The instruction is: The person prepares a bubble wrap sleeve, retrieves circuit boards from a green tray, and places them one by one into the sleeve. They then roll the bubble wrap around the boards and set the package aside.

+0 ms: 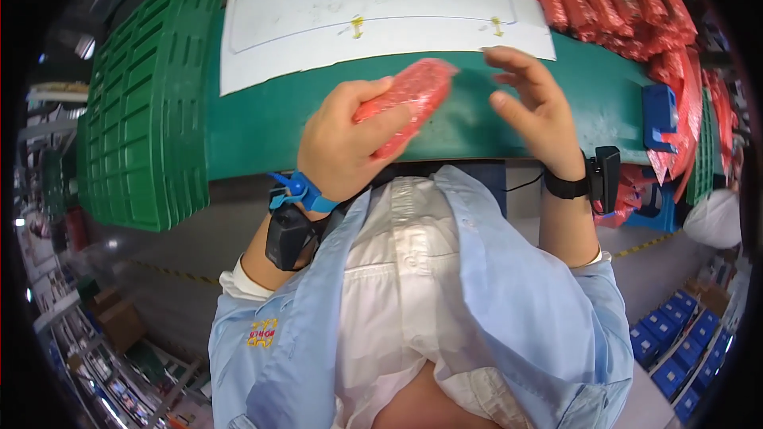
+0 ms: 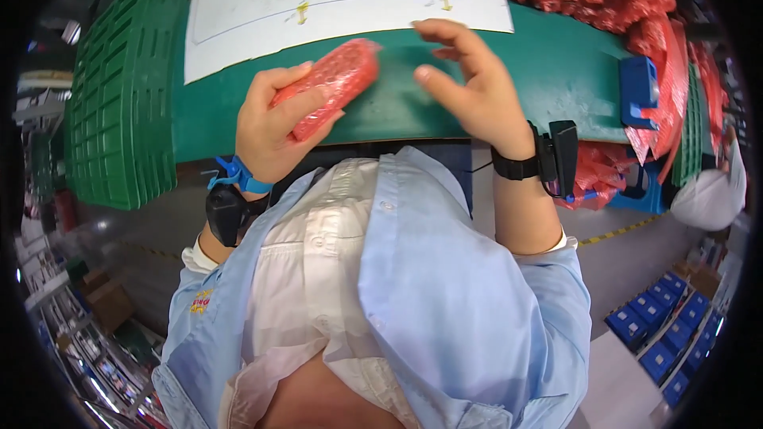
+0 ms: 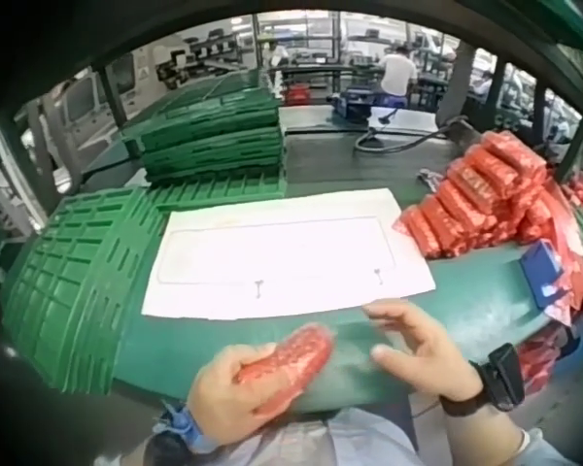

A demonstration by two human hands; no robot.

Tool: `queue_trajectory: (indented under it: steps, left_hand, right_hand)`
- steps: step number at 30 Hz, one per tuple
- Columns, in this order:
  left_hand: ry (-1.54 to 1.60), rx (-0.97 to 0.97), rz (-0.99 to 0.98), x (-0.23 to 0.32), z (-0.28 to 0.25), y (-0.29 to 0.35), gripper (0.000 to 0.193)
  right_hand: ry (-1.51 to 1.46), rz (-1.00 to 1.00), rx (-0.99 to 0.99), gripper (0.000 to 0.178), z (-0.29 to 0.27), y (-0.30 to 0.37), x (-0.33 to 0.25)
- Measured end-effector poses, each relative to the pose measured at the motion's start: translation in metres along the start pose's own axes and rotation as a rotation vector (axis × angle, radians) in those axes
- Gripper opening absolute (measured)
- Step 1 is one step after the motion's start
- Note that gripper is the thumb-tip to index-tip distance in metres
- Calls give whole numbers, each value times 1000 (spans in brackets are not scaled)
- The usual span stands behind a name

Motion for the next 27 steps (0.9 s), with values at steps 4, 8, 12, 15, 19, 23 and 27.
queue_trajectory:
  steps: [4,8,12,15,19,23,27]
  left_hand:
    - [-181,46,-82,-20,12,16,42]
    - [-94,131,-80,-26,21,43,47]
    - [-87,127,-79,-24,22,48,52]
    - [-92,134,-93,-25,22,49,52]
    - [-79,135,-101,-29,22,48,52]
    - [-83,122,-101,-29,25,48,52]
    - [-83,104,-105,-29,25,49,51]
  right_hand:
    - [29,159,466,42,-109,25,17]
    - [244,96,926,39,-235,87,7]
    - [553,149,1331,46,-353,157,9]
    - [704,517,1226,53,-405,165,26]
    - [553,967,907,53,-448,186,83]
    - [170,969,854,42,-443,195,116]
    - [57,809,843,30,-415,181,111]
Point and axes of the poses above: each hand's wrist, its own y-axis away from the middle knuckle, its own z-axis out of the palm, x = y × z, the point moved 9 cm from there along -y, towards the middle knuckle, and after that the axes turned 2 degrees about z, right-handed, at the moved point
